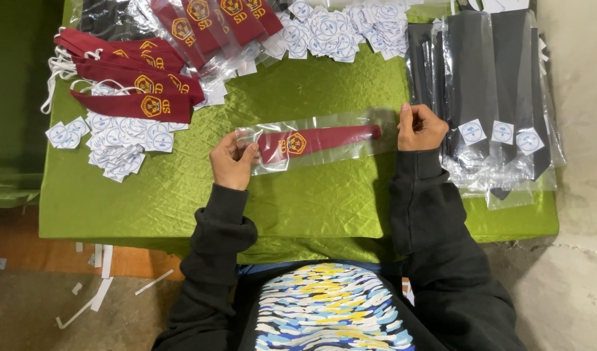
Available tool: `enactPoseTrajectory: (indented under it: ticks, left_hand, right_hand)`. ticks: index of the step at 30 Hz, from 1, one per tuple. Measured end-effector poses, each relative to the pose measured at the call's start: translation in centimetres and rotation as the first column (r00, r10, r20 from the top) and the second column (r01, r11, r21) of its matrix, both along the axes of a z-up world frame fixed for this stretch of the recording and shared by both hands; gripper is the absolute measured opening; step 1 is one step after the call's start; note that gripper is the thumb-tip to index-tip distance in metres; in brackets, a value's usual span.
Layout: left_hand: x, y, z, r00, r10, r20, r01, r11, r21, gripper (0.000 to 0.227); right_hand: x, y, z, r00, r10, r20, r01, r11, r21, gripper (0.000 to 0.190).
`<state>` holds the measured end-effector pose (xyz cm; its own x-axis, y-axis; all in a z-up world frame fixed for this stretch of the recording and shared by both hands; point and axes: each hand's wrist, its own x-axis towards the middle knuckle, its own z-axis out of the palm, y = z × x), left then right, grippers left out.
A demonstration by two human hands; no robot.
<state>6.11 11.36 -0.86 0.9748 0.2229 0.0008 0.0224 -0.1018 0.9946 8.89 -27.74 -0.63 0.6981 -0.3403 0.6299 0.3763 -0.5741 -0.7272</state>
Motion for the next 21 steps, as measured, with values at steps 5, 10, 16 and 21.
enactPoseTrajectory:
  ticks: [5,10,16,21]
  left_hand:
    - [-0.3,-1.5,0.7,0.985,0.153,-0.076,-0.154,0.988,-0.020,0.012]
    - [-1.8,-5.5,2.7,0.911,0.263,-0.319,-0.412,0.651,-0.638,0.015]
    - [-5.4,-11.2,2.5,0.940,-0.009,-0.341,-0.280,0.551,-0.787,0.024]
    - [-8.2,-12.7,-0.7,0.934,-0.277,-0.223,0.012,0.651,-0.759,0.051]
  right_hand:
    - [-0.9,1.5,1.2,0.997,0.056,-0.055,-0.066,0.977,-0.202,0.020]
    - [-2.7,6.3,-0.5,0.814,0.463,-0.350,-0.453,0.884,0.117,0.044]
    - [-2.4,9.1,-6.9,0.469,0.819,-0.331,-0.198,0.463,0.864,0.053]
    - [-2.5,11.1,1.1,0.664,0.714,-0.219,-0.086,0.365,0.927,0.032]
